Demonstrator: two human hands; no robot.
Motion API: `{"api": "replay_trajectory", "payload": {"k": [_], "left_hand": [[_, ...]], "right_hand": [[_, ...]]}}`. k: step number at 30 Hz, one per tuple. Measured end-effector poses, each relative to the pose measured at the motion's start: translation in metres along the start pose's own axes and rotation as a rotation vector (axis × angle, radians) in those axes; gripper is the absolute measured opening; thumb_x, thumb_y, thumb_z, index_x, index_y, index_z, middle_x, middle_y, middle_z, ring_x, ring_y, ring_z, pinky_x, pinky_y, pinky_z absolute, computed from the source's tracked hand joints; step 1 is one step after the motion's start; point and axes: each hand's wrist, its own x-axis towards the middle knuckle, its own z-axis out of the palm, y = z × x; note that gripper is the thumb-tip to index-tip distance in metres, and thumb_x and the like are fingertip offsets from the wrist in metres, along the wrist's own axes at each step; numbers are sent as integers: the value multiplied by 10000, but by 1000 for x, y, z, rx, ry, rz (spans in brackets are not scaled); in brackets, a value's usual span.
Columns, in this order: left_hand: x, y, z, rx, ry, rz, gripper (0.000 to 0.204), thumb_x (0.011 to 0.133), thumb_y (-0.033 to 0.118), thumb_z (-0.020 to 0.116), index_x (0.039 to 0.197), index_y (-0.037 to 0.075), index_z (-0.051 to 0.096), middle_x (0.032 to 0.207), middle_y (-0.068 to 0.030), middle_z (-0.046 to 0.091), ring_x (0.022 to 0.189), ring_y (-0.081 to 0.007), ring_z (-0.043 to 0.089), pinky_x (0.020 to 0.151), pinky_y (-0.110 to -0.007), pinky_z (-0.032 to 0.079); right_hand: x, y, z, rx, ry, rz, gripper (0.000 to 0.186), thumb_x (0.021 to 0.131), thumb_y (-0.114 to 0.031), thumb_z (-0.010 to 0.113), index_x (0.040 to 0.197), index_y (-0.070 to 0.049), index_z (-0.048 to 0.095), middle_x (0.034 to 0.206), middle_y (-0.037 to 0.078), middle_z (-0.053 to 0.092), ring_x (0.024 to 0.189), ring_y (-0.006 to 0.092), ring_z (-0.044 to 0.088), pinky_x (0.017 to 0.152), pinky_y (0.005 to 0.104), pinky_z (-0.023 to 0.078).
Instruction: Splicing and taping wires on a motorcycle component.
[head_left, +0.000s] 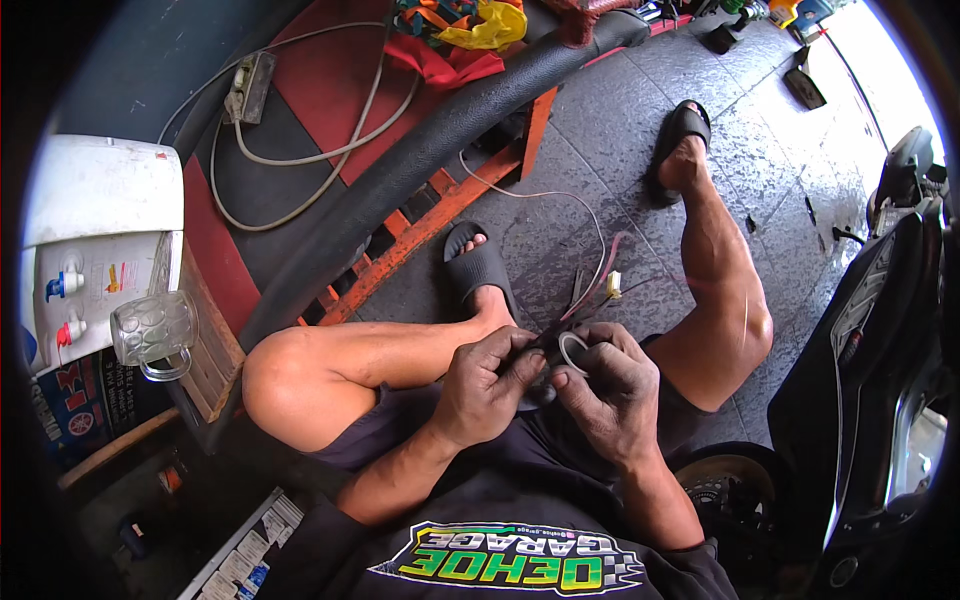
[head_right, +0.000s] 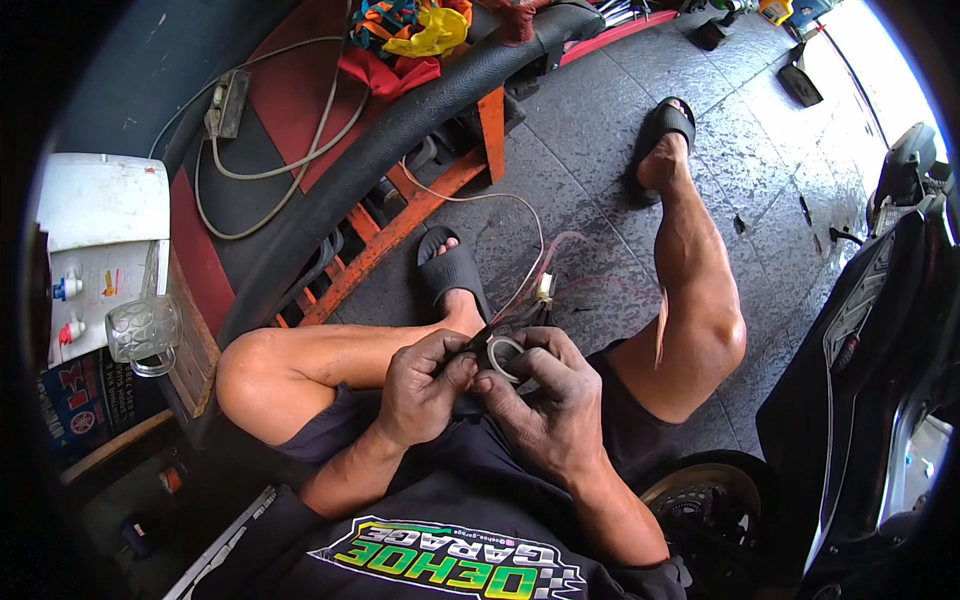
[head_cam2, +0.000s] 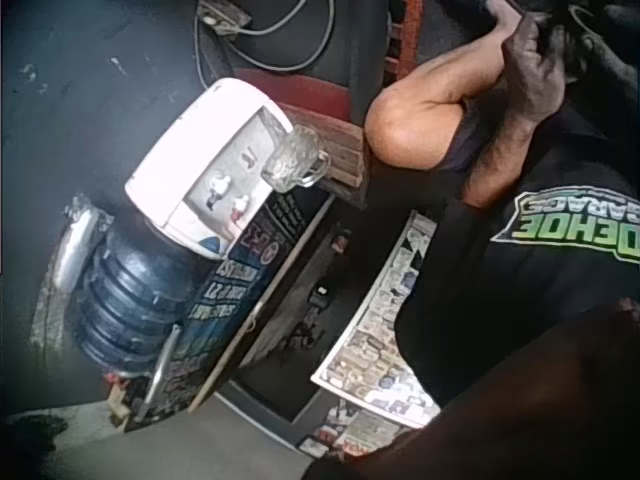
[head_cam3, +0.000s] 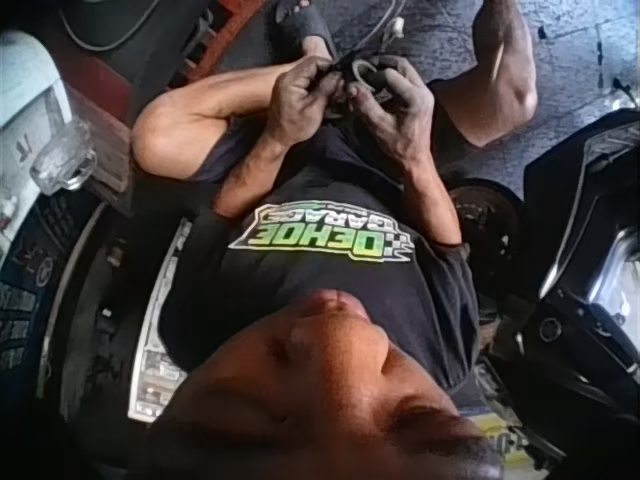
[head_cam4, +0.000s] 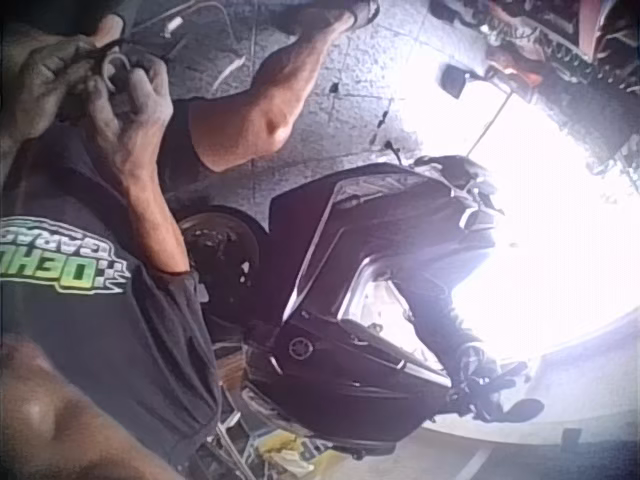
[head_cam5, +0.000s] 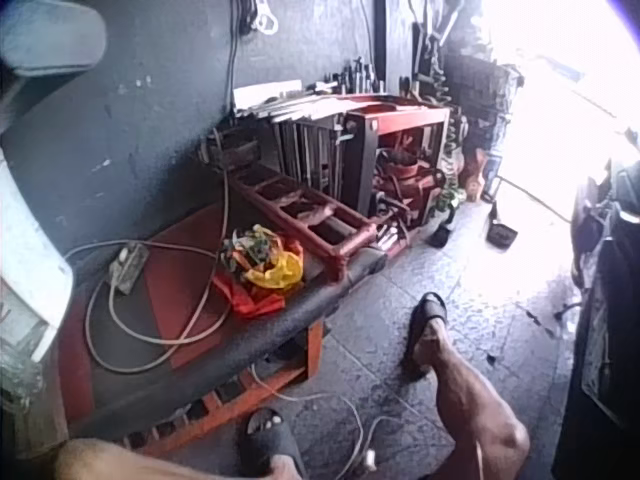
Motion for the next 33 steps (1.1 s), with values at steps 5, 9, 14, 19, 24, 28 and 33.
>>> {"api": "replay_trajectory", "payload": {"k": [5, 9, 14, 19, 24, 28, 33], "left_hand": [[2, -6, 1, -225, -133, -4, 163, 984, 185, 621, 968, 23, 636, 744, 22, 576, 672, -21, 485, 596, -200, 403], [3, -5, 3, -169, -120, -103, 203, 1005, 205, 598, 905, 32, 632, 681, 52, 510, 620, -9, 433, 538, -202, 354], [-1, -15, 6, -508, -181, -117, 273, 1030, 250, 549, 880, 38, 632, 634, 41, 498, 546, -29, 417, 521, -208, 396], [-1, -17, -3, -693, -382, -241, 392, 1042, 360, 493, 876, 27, 618, 574, 20, 441, 493, -63, 435, 504, -256, 469], [0, -24, -3, -848, -517, -351, 463, 1035, 434, 466, 873, 26, 611, 535, 16, 384, 456, -90, 438, 486, -296, 491], [-4, -19, -2, -849, -461, -414, 445, 1025, 432, 494, 868, 32, 610, 534, 10, 399, 461, -94, 444, 480, -290, 475], [-3, -21, 3, -645, -307, -423, 321, 1014, 341, 562, 903, 50, 643, 573, 14, 480, 517, -77, 467, 529, -263, 454]], "right_hand": [[4, 3, 0, 8, 28, -7, 216, 788, -55, 704, 973, 42, 647, 1049, 178, 664, 851, 245, 679, 725, 317, 539], [4, -9, -3, -33, -25, 78, 210, 804, -44, 695, 986, 51, 656, 1082, 175, 664, 910, 257, 690, 746, 333, 544], [8, -3, -8, 11, -66, 48, 169, 831, -40, 694, 971, 50, 660, 1057, 163, 653, 877, 255, 678, 752, 333, 528], [17, -1, -6, -202, -21, -142, 139, 856, -26, 697, 982, 26, 668, 1007, 144, 646, 884, 236, 655, 777, 313, 505], [11, 14, 4, 165, -66, 88, 110, 890, 18, 667, 998, 24, 651, 922, 123, 635, 878, 180, 639, 787, 305, 502], [-4, 15, 22, 413, 79, 188, 129, 921, 26, 632, 1044, 40, 594, 898, 101, 640, 833, 143, 639, 750, 290, 513], [-16, 14, 22, 224, 202, 41, 247, 864, 51, 624, 1094, 40, 534, 890, 125, 650, 769, 185, 669, 721, 279, 536]]}}
